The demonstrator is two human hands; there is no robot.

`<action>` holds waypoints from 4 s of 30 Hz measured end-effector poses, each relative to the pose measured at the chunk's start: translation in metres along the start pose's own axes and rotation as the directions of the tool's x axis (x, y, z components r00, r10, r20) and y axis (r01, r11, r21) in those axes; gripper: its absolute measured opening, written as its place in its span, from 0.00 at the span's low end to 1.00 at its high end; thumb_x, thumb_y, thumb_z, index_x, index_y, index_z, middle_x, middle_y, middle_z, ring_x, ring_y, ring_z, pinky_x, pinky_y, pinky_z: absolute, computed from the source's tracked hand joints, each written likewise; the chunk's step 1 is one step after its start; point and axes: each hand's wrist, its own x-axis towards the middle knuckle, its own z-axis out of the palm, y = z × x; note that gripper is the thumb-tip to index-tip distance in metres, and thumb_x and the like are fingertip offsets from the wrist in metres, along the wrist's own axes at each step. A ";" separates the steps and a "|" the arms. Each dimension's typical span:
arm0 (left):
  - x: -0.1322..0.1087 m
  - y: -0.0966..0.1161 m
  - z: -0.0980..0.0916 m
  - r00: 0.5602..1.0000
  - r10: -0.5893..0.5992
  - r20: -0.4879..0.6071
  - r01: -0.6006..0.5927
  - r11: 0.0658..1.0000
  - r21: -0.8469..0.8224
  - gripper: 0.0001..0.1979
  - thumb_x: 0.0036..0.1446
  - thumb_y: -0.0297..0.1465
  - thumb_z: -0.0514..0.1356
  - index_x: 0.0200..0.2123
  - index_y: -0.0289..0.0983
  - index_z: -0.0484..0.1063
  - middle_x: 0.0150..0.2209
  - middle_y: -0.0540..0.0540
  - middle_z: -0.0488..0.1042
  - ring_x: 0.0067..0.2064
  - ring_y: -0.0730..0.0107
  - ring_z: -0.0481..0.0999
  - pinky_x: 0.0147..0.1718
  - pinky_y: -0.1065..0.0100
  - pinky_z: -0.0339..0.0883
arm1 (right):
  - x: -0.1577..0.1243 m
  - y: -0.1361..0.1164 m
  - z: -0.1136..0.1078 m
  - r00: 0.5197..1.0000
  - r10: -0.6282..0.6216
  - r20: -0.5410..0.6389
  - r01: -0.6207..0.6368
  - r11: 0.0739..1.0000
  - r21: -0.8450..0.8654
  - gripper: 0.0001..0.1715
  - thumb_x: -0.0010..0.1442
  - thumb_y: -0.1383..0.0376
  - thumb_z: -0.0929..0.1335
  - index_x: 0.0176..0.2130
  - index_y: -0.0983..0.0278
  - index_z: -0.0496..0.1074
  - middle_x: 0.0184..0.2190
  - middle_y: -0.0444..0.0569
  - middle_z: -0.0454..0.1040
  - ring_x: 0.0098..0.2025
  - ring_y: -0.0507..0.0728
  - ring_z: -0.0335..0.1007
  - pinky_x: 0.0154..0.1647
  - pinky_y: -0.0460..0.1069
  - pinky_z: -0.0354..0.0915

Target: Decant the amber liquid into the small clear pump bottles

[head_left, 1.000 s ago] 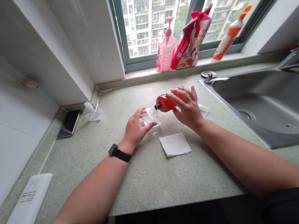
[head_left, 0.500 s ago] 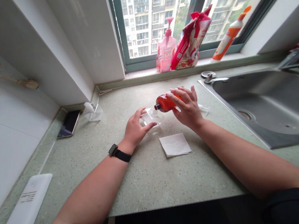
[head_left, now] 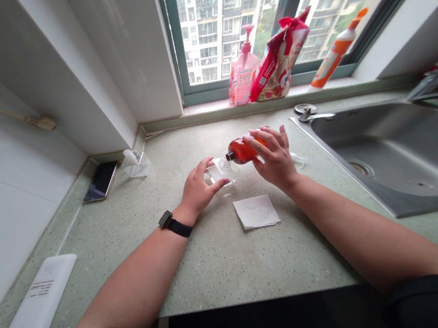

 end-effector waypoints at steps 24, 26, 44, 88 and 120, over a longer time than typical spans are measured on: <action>0.000 0.001 -0.001 1.000 0.005 -0.002 -0.005 1.000 -0.005 0.42 0.58 0.58 0.69 0.67 0.43 0.66 0.60 0.37 0.79 0.57 0.49 0.82 0.59 0.44 0.76 | 0.000 0.000 -0.001 1.000 0.009 0.022 -0.009 1.000 -0.011 0.47 0.65 0.73 0.69 0.74 0.42 0.56 0.67 0.47 0.71 0.72 0.69 0.62 0.78 0.77 0.46; 0.000 0.001 0.000 1.000 0.006 -0.004 -0.006 1.000 -0.011 0.42 0.58 0.58 0.69 0.67 0.43 0.66 0.59 0.37 0.79 0.57 0.49 0.82 0.59 0.44 0.76 | 0.000 0.000 -0.001 1.000 0.008 0.019 -0.008 1.000 -0.007 0.48 0.65 0.73 0.69 0.75 0.41 0.56 0.67 0.47 0.71 0.72 0.69 0.62 0.78 0.77 0.46; 0.000 0.001 -0.001 1.000 0.009 -0.002 -0.009 0.999 0.033 0.42 0.58 0.58 0.69 0.67 0.43 0.65 0.59 0.37 0.80 0.57 0.50 0.82 0.57 0.46 0.77 | 0.001 -0.001 -0.002 0.998 0.035 0.053 -0.035 0.999 -0.003 0.50 0.65 0.73 0.68 0.75 0.40 0.55 0.67 0.47 0.71 0.73 0.70 0.60 0.78 0.78 0.44; 0.000 0.001 0.000 1.000 0.002 -0.004 -0.002 1.000 0.008 0.42 0.57 0.59 0.69 0.67 0.44 0.66 0.59 0.37 0.80 0.56 0.50 0.82 0.58 0.46 0.77 | 0.001 -0.001 -0.002 1.000 0.008 0.017 -0.007 1.000 -0.014 0.50 0.66 0.73 0.68 0.76 0.38 0.52 0.67 0.47 0.72 0.73 0.70 0.62 0.78 0.79 0.46; -0.001 0.003 -0.001 1.000 0.000 -0.002 0.001 1.000 0.017 0.41 0.59 0.57 0.70 0.67 0.43 0.65 0.59 0.38 0.80 0.56 0.51 0.82 0.58 0.47 0.76 | 0.001 0.000 -0.001 1.000 -0.023 -0.002 0.023 0.999 -0.025 0.50 0.67 0.73 0.68 0.76 0.40 0.53 0.67 0.47 0.71 0.73 0.69 0.61 0.78 0.78 0.45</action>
